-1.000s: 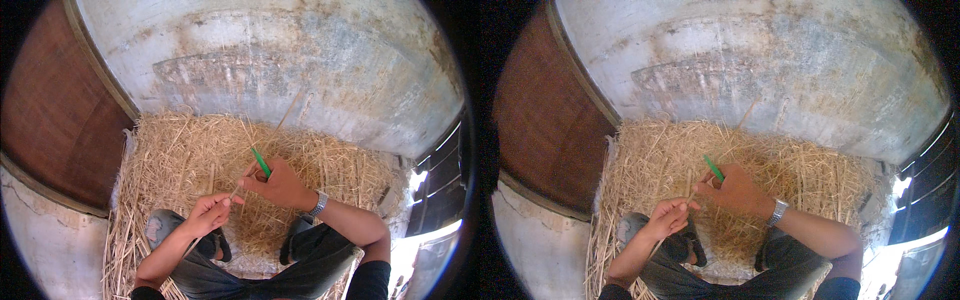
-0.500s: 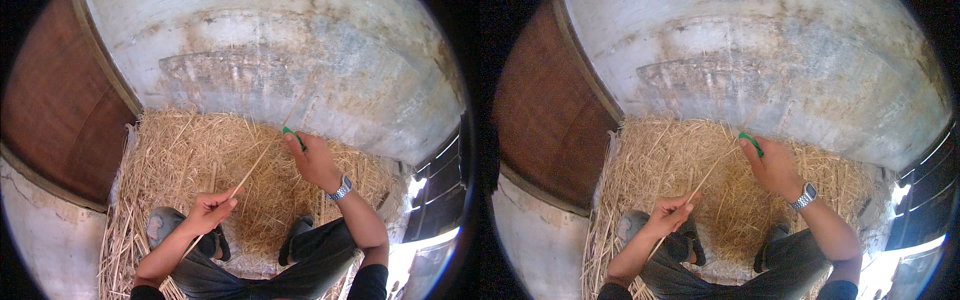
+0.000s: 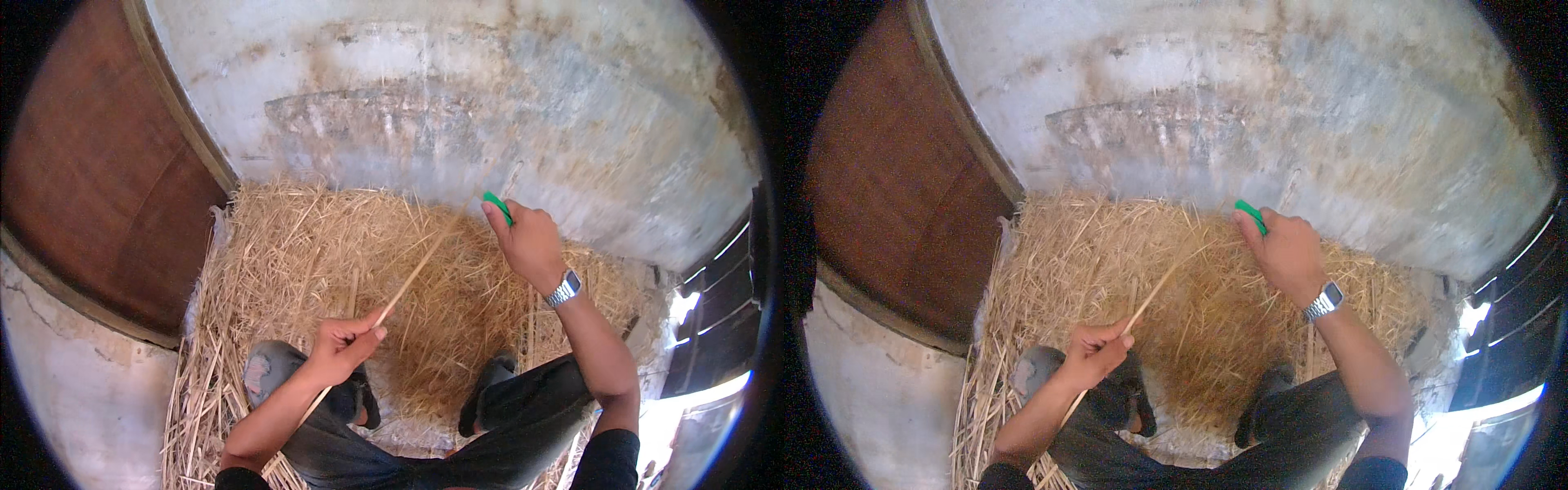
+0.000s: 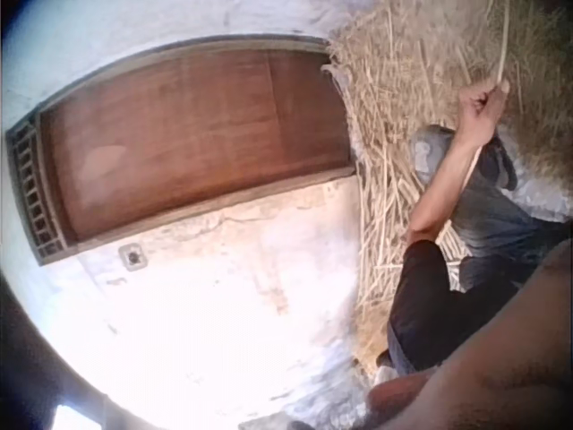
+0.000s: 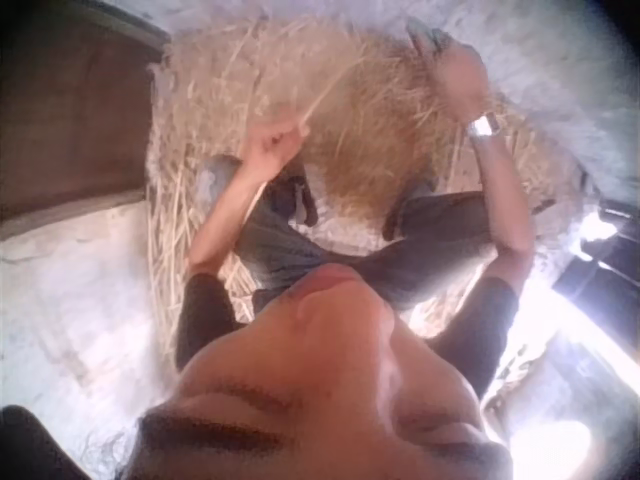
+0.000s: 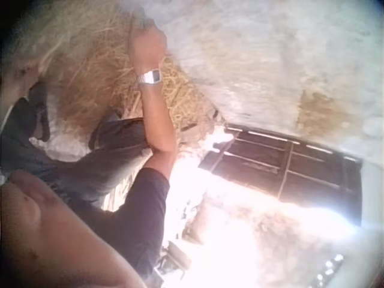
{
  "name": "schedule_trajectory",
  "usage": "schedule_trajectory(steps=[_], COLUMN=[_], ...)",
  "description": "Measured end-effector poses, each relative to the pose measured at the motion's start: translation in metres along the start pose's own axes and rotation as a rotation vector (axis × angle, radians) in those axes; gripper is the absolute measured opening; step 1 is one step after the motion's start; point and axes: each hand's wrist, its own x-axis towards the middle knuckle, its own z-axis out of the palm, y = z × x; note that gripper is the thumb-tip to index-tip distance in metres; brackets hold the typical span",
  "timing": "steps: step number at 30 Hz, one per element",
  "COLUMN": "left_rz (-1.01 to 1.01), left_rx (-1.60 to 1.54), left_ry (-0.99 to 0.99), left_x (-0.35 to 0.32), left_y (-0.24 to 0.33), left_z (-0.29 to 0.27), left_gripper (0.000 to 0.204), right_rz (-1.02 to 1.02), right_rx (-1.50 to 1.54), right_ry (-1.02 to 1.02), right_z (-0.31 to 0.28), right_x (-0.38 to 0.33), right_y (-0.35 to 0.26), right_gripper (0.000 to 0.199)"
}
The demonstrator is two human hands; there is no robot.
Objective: The person shaves a thin wood strip using a small green-handled utility knife, holding the strip with one hand while repeatedly sliding the blade along its surface.
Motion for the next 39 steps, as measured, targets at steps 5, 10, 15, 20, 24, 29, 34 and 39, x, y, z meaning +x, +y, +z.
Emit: schedule_trajectory(steps=[5, 10, 15, 20, 24, 29, 34, 39], left_rz=[0.021, 0.017, 0.148, 0.081, 0.109, 0.026, 0.056, 0.053], left_rx=[0.055, 0.046, 0.168, 0.066, 0.046, -0.023, -0.008, 0.036], left_ry=[0.015, 0.077, 0.016, 0.072, 0.092, 0.104, 0.080, 0.075], left_x=[-0.002, -0.002, 0.004, 0.001, 0.004, 0.001, 0.001, 0.004], left_y=[0.005, 0.001, -0.004, -0.004, 0.002, 0.001, -0.004, 0.002], left_z=[-0.002, -0.004, 0.001, -0.003, 0.001, -0.003, -0.006, -0.004], left_gripper=[0.038, 0.036, 0.035, 0.034, 0.036, 0.036, 0.038, 0.039], right_rz=[-0.184, -0.203, 0.124, -0.202, -0.117, 0.005, -0.218, -0.156], right_rx=[0.025, 0.091, 0.077, 0.086, 0.151, 0.214, 0.102, 0.039], right_ry=[-0.291, -0.126, -0.008, -0.180, -0.197, -0.083, -0.226, -0.060], right_z=[0.007, 0.020, -0.003, 0.018, 0.019, 0.009, 0.012, 0.027], right_x=[-0.051, -0.026, 0.011, -0.040, -0.041, -0.022, -0.046, -0.024], right_y=[-0.053, -0.030, 0.041, -0.035, -0.032, -0.018, -0.054, -0.031], right_gripper=[0.048, 0.048, 0.049, 0.050, 0.047, 0.044, 0.043, 0.047])
